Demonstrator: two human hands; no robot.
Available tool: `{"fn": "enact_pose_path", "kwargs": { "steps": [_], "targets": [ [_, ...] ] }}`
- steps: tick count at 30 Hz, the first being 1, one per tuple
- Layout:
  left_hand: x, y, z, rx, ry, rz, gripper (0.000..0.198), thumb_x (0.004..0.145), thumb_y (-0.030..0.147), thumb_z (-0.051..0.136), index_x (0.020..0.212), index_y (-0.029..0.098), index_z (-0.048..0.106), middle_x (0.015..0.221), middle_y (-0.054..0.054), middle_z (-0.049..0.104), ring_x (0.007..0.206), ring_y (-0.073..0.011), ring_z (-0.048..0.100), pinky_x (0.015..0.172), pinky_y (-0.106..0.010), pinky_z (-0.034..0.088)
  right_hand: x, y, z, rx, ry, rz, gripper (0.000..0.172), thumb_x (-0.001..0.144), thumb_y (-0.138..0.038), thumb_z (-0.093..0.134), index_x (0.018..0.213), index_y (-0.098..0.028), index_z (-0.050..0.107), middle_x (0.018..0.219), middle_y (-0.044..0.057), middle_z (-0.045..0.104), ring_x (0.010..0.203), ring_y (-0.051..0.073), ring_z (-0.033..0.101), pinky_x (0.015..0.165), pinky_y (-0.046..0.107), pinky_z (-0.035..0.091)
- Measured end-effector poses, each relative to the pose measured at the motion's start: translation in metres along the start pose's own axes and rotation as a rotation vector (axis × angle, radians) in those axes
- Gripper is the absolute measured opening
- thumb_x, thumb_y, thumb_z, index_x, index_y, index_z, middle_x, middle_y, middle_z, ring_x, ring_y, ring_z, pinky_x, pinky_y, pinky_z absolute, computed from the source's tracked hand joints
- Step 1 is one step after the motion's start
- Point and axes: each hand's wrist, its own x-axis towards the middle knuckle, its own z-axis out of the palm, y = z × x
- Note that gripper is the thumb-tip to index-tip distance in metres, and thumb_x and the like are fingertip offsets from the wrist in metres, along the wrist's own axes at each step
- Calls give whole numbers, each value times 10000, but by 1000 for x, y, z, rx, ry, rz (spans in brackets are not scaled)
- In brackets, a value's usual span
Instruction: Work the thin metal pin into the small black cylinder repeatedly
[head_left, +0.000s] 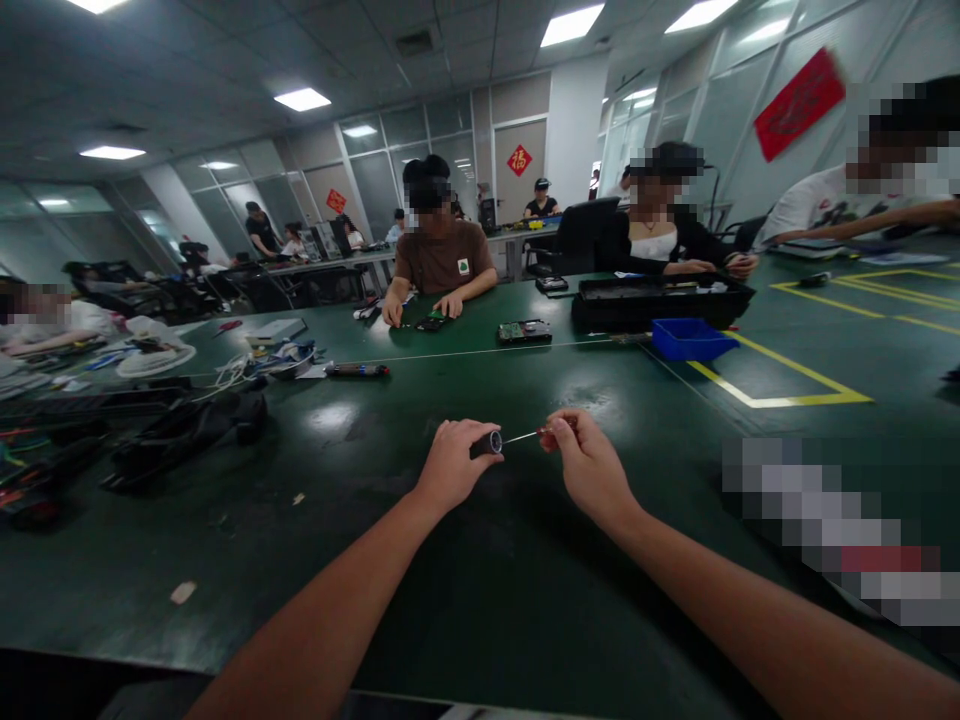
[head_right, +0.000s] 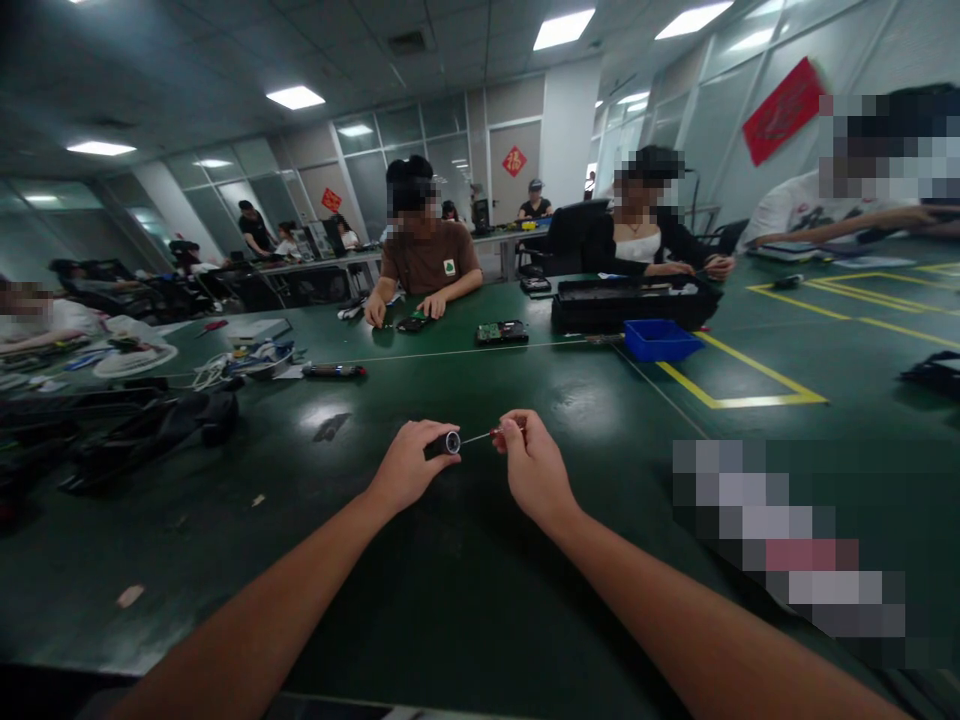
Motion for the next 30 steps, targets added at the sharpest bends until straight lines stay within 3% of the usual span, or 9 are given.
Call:
{"fn": "enact_pose_path", "kwargs": {
  "steps": [19, 30],
  "targets": [
    [0, -2, 2, -135, 24, -6, 380, 776, 191, 768, 1143, 245, 683, 1115, -33, 652, 1035, -209, 607, 929, -347, 466, 3, 5, 1, 65, -37, 49, 248, 935, -436, 464, 951, -210, 567, 861, 52, 666, 788, 208, 650, 778, 403, 512],
    [1, 0, 3, -144, 7, -6, 392, 758, 198, 783, 1136, 225, 684, 1105, -43, 664, 1022, -216, 613, 922, -351, 462, 2, 6, 2, 16, -32, 25, 250, 940, -439, 452, 951, -216, 564, 853, 50, 671, 789, 208, 647, 776, 390, 500]
  ]
}}
